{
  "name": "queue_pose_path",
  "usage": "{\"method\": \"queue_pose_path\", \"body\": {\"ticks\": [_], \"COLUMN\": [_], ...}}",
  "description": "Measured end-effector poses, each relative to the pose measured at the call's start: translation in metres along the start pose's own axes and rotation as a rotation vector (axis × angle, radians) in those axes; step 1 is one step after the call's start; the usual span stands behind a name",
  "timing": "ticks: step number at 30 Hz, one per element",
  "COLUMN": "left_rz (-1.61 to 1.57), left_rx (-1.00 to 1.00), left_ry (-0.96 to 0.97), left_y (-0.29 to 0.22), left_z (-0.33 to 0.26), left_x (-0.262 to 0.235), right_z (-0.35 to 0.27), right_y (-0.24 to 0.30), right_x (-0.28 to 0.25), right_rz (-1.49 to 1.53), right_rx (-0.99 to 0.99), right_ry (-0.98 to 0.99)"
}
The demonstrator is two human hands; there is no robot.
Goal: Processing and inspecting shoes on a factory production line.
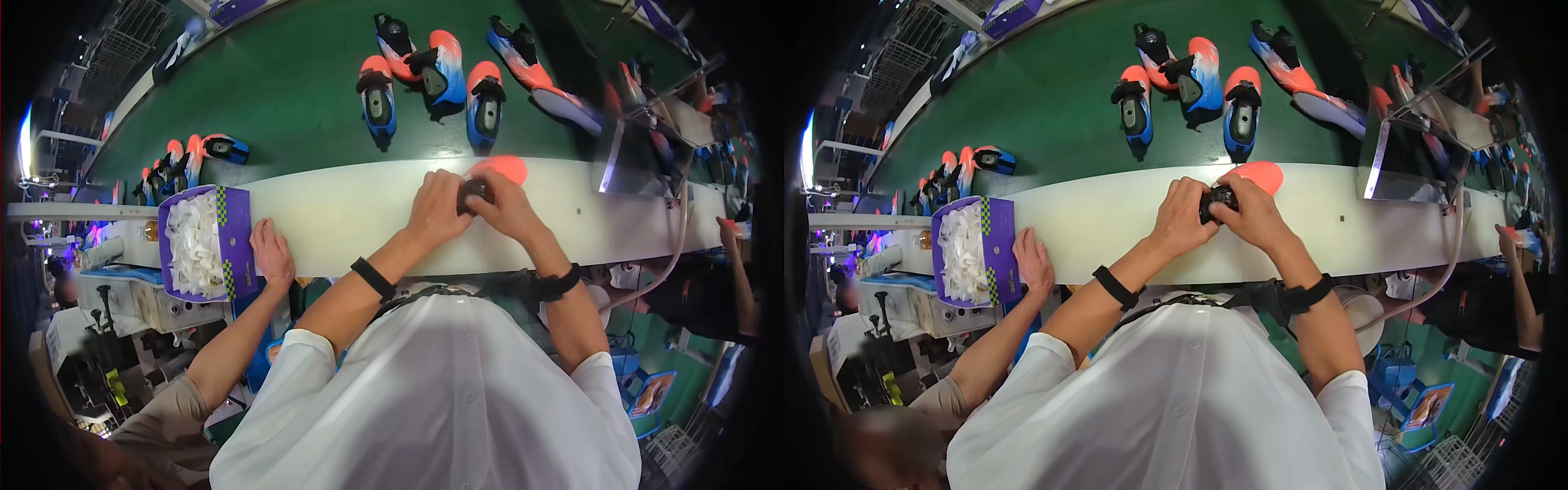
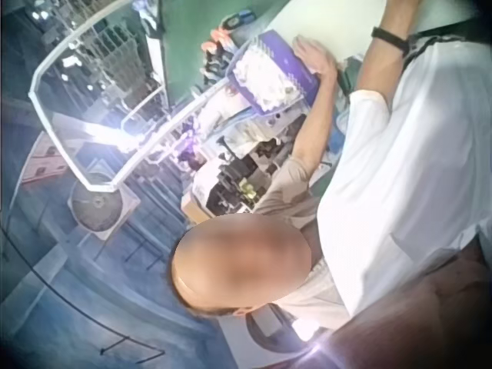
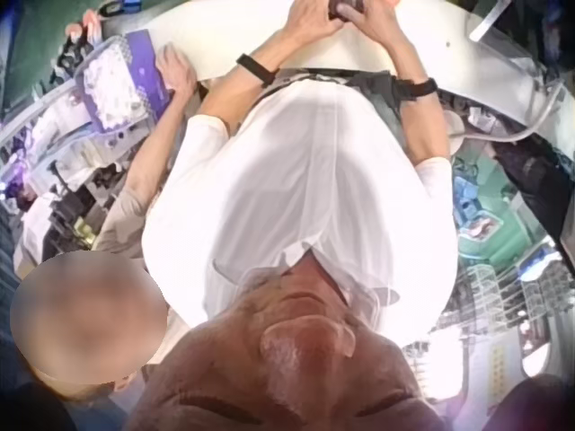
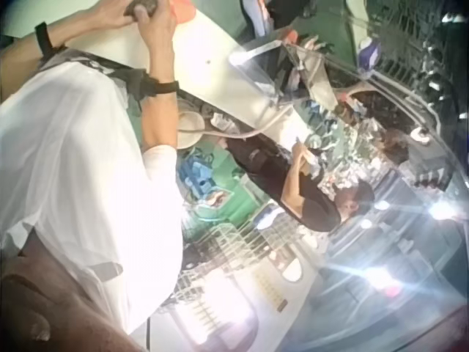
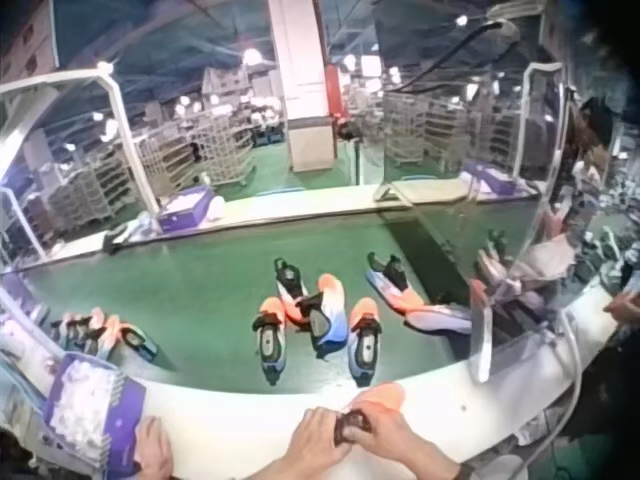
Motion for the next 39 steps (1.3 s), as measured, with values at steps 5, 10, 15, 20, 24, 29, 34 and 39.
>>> {"method": "queue_pose_path", "body": {"ticks": [5, 10, 15, 20, 24, 29, 34, 39], "left_rz": [-0.047, -0.144, -0.662, -1.33, -1.228, -0.516, -0.339, -0.083], "left_rx": [-0.023, -0.144, -0.737, -0.855, -0.869, -0.819, -0.809, -0.77], "left_ry": [0.055, 0.086, 0.466, 0.213, -0.159, -0.542, -0.244, -0.192], "left_y": [-0.001, 0.024, 0.061, 0.083, 0.168, 0.224, 0.218, 0.243], "left_z": [0.001, -0.005, -0.035, -0.069, -0.059, -0.008, 0.072, 0.089], "left_x": [0.0, -0.01, 0.01, -0.054, -0.142, -0.194, -0.101, -0.057], "right_z": [-0.006, -0.005, 0.019, 0.03, 0.011, -0.01, -0.04, -0.086], "right_y": [-0.025, -0.02, 0.01, 0.002, -0.021, -0.026, -0.025, 0.016], "right_x": [0.002, 0.006, 0.004, -0.01, -0.002, -0.012, -0.02, -0.011], "right_rz": [0.011, 0.038, -0.021, 0.023, -0.028, -0.054, -0.088, 0.129], "right_rx": [0.232, 0.149, 0.217, 0.199, 0.288, 0.348, 0.501, 0.641], "right_ry": [0.131, 0.136, 0.039, -0.011, 0.098, 0.069, 0.109, 0.311]}}
Point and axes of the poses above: each hand's wrist, its own z-axis towards the middle knuckle, its own x-axis out of the palm, y = z × x, the point moved 7 cm from there along z, towards the middle knuckle, and after that the axes turned 4 degrees about -x, right-handed, at the moved point
